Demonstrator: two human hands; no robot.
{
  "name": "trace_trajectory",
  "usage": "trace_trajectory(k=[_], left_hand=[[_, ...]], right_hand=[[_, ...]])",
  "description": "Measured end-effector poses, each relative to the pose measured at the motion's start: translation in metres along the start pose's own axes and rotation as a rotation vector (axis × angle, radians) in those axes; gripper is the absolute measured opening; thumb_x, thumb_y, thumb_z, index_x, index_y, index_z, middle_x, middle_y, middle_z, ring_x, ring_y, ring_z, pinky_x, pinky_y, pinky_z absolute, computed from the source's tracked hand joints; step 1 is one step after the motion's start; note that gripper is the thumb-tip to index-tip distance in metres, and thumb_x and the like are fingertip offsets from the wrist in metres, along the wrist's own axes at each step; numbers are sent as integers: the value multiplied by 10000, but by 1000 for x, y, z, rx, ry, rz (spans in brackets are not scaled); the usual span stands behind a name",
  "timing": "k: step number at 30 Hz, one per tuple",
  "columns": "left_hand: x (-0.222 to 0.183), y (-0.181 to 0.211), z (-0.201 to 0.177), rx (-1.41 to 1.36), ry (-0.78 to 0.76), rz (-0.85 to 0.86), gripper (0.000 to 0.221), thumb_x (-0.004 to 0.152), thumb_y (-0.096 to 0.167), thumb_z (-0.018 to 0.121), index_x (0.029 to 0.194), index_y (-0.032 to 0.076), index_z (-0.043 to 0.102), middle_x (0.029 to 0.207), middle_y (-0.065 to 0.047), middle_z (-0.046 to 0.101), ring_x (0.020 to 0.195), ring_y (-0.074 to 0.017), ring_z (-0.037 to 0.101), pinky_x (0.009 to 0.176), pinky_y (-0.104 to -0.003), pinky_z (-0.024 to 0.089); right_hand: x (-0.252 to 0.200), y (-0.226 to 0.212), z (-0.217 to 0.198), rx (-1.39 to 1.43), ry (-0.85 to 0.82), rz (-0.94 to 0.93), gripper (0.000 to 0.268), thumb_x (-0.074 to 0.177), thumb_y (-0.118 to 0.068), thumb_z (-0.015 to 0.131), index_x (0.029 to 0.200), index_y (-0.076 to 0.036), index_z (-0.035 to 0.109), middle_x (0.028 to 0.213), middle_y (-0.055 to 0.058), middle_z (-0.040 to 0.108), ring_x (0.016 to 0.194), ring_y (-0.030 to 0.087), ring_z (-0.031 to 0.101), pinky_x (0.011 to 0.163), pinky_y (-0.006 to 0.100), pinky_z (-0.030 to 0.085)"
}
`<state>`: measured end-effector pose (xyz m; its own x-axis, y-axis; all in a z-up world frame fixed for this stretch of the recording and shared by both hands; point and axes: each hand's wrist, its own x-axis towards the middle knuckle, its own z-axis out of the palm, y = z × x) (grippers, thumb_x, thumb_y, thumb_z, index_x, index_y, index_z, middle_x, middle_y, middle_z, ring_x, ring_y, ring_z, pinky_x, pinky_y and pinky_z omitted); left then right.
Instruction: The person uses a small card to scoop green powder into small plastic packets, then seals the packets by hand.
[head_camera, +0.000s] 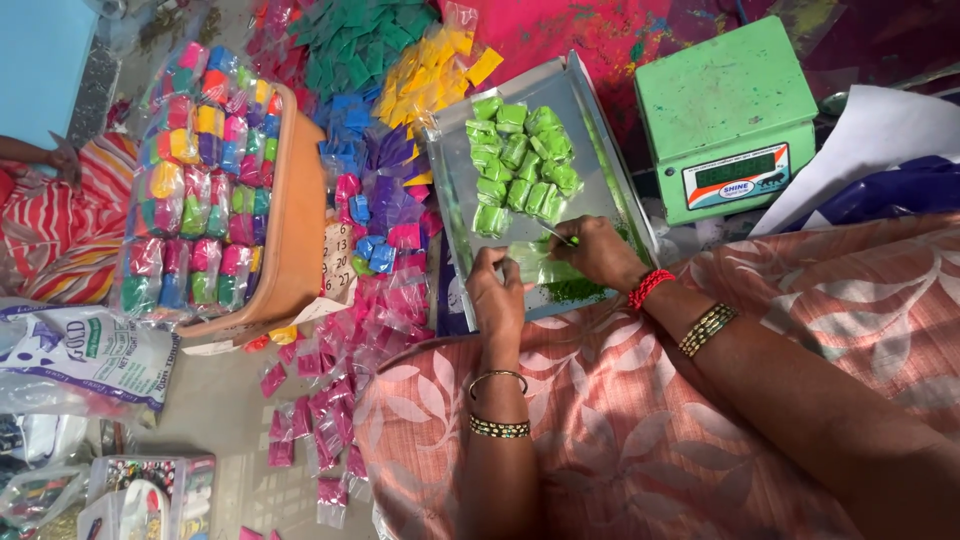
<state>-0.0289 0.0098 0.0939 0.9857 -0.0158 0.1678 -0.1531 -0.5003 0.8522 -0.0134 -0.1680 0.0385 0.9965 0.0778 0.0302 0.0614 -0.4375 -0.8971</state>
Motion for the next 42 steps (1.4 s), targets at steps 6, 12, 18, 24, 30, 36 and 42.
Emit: trace_trajectory(k=[6, 12, 18, 24, 30, 36, 42], left_hand=[[3, -9, -2, -57, 98, 25, 58, 926, -40, 622, 975, -67, 613, 993, -170, 684, 752, -203, 718, 550, -288, 623], [9, -18, -6, -73, 111, -101, 28, 929, -18, 638, 920, -42, 625, 821, -110, 675, 606, -145, 663, 487, -282, 603], [11, -26, -9, 49, 150, -154, 50, 957, 23, 643, 923, -4, 619, 739, -95, 667, 552, -160, 617, 454, -312, 526], [13, -36, -12, 180, 274, 32, 44, 955, 18, 645, 928, -7, 622, 800, -150, 699, 664, -245, 671, 631, -391, 523], [11, -23, -11, 246, 303, -28, 60, 955, 26, 643, 955, -13, 597, 833, -200, 691, 707, -299, 694, 657, -434, 523], [2, 9, -11, 270, 300, 103, 66, 952, -12, 611, 999, -24, 567, 907, -235, 676, 791, -370, 688, 693, -470, 509], [0, 18, -12, 317, 330, 163, 80, 950, -36, 590, 1026, -28, 568, 951, -250, 661, 851, -431, 656, 717, -499, 479]], right_hand=[[1, -6, -9, 125, 35, -4, 103, 874, -116, 760, 963, -82, 799, 998, 97, 805, 883, 189, 775, 840, 340, 610], [-7, -29, -28, 105, 37, -24, 197, 832, -134, 817, 1017, -76, 781, 993, 101, 787, 892, 215, 748, 866, 363, 578], [5, 9, -11, 87, 17, 2, 132, 887, -153, 757, 988, -88, 810, 999, 83, 807, 902, 199, 765, 908, 351, 589], [-1, 0, -26, 186, 171, 66, 186, 898, -219, 777, 986, -56, 793, 937, 100, 788, 818, 176, 718, 772, 331, 563], [-14, -36, -48, 649, -15, 566, 272, 971, -231, 802, 958, 36, 749, 707, 182, 524, 624, 281, 396, 610, 462, 287], [-2, 13, -20, 352, 4, 225, 164, 834, -192, 818, 887, -39, 790, 839, 45, 791, 749, 111, 687, 779, 305, 553], [-3, 1, -30, 319, 71, 188, 121, 890, -174, 777, 944, -66, 786, 882, 46, 782, 777, 135, 653, 797, 325, 545]])
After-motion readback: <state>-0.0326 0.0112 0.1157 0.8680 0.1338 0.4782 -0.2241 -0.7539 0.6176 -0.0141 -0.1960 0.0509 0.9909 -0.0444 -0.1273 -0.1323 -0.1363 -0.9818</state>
